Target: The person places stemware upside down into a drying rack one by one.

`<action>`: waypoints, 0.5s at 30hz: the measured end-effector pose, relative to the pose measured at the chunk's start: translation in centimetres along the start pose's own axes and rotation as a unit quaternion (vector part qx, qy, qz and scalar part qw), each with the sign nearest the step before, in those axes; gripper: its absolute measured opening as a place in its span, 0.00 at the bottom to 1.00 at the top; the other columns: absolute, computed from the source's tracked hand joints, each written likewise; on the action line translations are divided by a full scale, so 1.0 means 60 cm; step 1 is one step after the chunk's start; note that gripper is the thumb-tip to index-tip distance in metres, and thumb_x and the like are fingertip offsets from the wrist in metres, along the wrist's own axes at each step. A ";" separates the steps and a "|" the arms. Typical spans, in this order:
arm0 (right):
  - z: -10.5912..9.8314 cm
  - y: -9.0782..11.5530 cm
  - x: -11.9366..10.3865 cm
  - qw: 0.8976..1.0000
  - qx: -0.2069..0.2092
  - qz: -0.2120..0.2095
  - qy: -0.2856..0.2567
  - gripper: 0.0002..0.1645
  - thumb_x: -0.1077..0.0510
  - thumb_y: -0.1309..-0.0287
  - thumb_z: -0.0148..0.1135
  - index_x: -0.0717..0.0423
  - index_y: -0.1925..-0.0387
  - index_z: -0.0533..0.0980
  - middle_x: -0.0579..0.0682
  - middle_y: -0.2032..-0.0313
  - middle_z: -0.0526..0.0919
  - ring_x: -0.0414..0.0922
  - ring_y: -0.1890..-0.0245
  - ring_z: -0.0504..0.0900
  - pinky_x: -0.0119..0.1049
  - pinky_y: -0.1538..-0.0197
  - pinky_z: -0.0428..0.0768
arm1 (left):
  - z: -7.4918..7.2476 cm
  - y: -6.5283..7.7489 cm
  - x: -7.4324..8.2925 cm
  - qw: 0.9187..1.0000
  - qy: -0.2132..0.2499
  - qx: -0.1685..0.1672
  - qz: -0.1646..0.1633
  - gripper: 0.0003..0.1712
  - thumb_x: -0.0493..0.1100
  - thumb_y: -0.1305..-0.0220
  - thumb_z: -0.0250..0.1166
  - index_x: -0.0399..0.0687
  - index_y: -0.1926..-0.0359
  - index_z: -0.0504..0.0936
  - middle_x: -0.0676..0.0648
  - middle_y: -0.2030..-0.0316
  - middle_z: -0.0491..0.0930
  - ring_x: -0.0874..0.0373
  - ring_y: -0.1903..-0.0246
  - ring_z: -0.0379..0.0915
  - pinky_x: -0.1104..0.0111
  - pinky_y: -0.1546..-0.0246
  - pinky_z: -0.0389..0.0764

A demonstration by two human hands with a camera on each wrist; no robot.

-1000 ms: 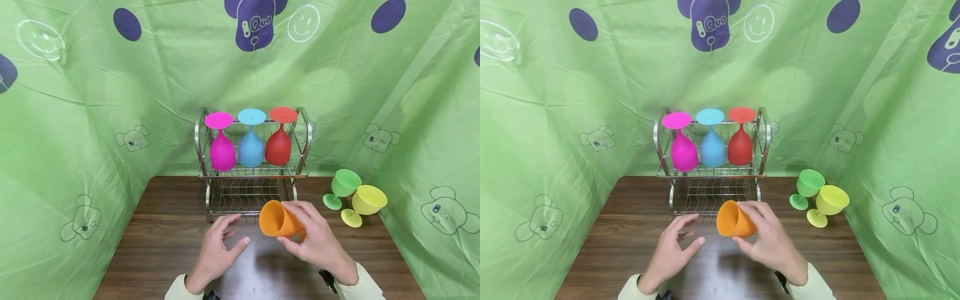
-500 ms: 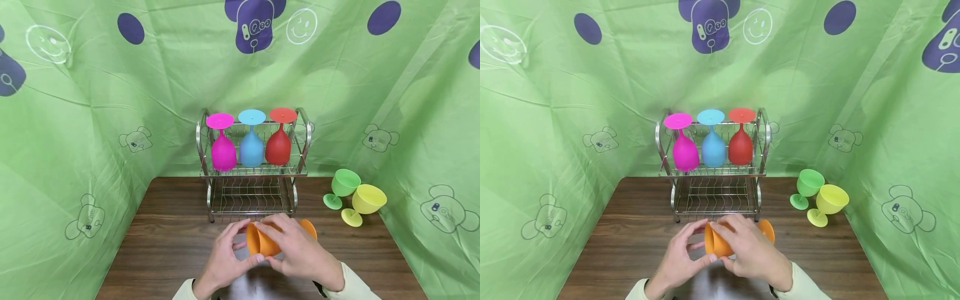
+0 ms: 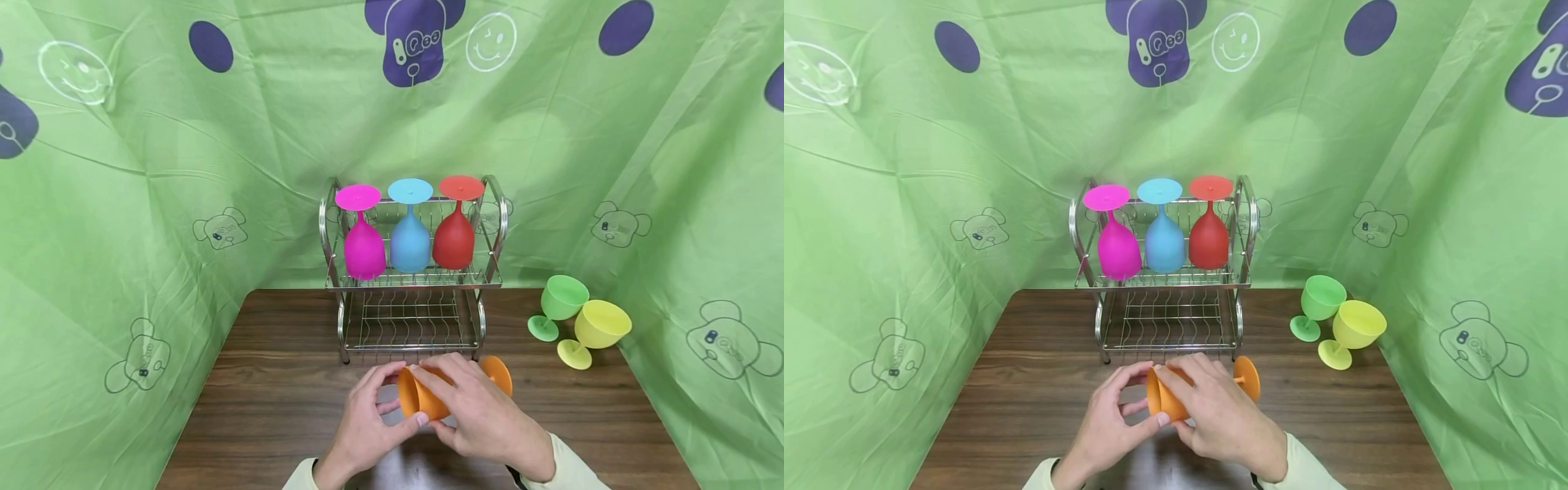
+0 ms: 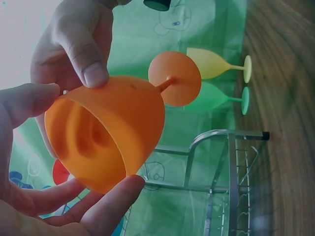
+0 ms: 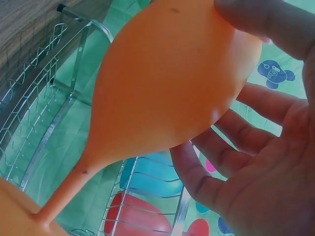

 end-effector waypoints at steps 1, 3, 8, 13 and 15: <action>0.000 0.001 0.000 1.000 0.003 -0.001 -0.003 0.52 0.48 0.63 0.87 0.53 0.32 0.77 0.47 0.40 0.80 0.46 0.40 0.78 0.48 0.41 0.85 | 0.000 -0.001 0.000 1.000 0.001 0.003 -0.001 0.40 0.52 0.47 0.83 0.67 0.34 0.77 0.57 0.42 0.81 0.49 0.41 0.80 0.66 0.53 0.91; -0.003 0.002 0.002 1.000 0.011 0.001 -0.013 0.52 0.49 0.61 0.87 0.52 0.31 0.77 0.47 0.39 0.80 0.46 0.39 0.78 0.48 0.41 0.85 | -0.001 -0.002 0.000 1.000 0.004 0.010 0.001 0.39 0.52 0.47 0.84 0.66 0.34 0.78 0.56 0.42 0.81 0.49 0.42 0.80 0.66 0.54 0.91; -0.014 0.010 0.012 0.996 0.056 0.022 -0.073 0.50 0.52 0.58 0.86 0.52 0.31 0.76 0.48 0.35 0.78 0.46 0.36 0.79 0.36 0.35 0.83 | -0.003 -0.008 -0.002 1.000 0.013 0.021 0.012 0.40 0.50 0.48 0.84 0.64 0.34 0.77 0.53 0.41 0.80 0.49 0.42 0.80 0.66 0.54 0.91; -0.018 0.025 0.030 0.979 0.115 0.088 -0.143 0.45 0.54 0.56 0.86 0.52 0.33 0.78 0.47 0.35 0.80 0.46 0.37 0.81 0.20 0.28 0.70 | -0.013 -0.017 -0.006 0.998 0.032 0.030 0.036 0.42 0.45 0.47 0.83 0.59 0.32 0.76 0.50 0.41 0.79 0.47 0.42 0.80 0.65 0.53 0.91; -0.017 0.032 0.038 0.968 0.144 0.118 -0.170 0.45 0.57 0.56 0.86 0.53 0.34 0.79 0.47 0.37 0.81 0.46 0.39 0.82 0.19 0.29 0.71 | -0.019 -0.022 -0.009 0.997 0.040 0.037 0.045 0.41 0.43 0.46 0.83 0.56 0.31 0.76 0.48 0.41 0.79 0.47 0.41 0.79 0.64 0.52 0.91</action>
Point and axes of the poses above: each hand's wrist, its own y-axis away from the middle knuckle, its own z-axis out of the palm, x = y × z, the point moved 6 cm from there along -y, towards the middle knuckle
